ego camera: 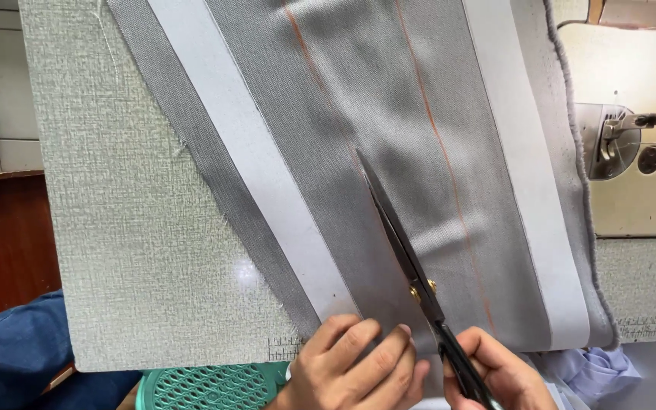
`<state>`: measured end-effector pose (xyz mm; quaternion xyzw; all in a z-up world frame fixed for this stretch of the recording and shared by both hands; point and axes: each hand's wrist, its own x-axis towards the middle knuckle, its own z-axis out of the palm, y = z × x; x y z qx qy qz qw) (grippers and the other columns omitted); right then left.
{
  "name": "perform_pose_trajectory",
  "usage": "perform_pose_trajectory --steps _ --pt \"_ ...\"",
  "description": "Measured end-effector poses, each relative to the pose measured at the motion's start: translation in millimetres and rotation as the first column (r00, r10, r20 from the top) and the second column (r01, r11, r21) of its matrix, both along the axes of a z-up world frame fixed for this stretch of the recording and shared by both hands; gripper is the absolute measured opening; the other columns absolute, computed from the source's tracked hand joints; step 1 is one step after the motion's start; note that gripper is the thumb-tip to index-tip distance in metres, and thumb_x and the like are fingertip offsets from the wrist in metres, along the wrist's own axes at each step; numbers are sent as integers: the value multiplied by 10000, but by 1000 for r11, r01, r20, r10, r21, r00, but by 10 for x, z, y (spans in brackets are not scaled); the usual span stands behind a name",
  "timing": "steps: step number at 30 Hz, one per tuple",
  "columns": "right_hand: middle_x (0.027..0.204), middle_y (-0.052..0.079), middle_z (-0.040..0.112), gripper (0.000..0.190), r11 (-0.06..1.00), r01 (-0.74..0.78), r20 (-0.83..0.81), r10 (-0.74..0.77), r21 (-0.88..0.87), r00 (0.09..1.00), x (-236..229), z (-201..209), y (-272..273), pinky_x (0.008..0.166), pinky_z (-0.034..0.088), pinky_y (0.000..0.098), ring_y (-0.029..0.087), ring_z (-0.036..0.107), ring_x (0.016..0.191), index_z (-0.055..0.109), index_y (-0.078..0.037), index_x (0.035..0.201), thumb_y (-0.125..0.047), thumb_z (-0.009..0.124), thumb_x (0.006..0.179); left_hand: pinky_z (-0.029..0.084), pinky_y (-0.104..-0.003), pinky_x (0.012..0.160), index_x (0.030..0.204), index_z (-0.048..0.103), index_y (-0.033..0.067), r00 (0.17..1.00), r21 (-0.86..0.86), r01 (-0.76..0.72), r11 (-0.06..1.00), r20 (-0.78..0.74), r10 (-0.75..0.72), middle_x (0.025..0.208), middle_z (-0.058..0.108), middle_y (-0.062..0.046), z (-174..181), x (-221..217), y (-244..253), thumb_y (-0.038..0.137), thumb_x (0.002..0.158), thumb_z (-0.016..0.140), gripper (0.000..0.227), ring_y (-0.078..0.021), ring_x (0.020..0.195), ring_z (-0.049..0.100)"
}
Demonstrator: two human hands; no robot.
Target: Cutting fabric strips along marked lines using tailor scissors at a sewing workstation.
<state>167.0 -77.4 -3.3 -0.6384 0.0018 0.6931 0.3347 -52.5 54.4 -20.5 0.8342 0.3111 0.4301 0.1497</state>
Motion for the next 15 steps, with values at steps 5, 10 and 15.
perform_pose_trajectory --steps 5,10,15 --pt "679 102 479 500 955 -155 -124 191 253 974 -20 23 285 437 253 255 99 327 501 545 10 1007 -335 865 837 525 -259 621 845 715 134 1000 -21 -18 1000 23 19 925 743 4 -38 19 -59 219 957 661 150 -144 733 636" --pt "734 104 582 342 959 -148 -26 159 242 987 -94 -47 333 569 436 323 202 571 608 607 36 1050 -97 838 836 500 -248 616 905 686 138 999 17 -4 1000 -43 5 953 740 12 -67 -3 -60 187 1025 588 163 -130 751 640" --pt "760 99 512 465 924 -185 -101 231 335 968 -5 -68 457 571 383 322 159 438 606 580 24 1032 -314 850 862 538 -213 607 858 698 189 992 8 -119 993 -52 119 929 701 77 -133 70 -142 244 984 634 151 -92 719 614"
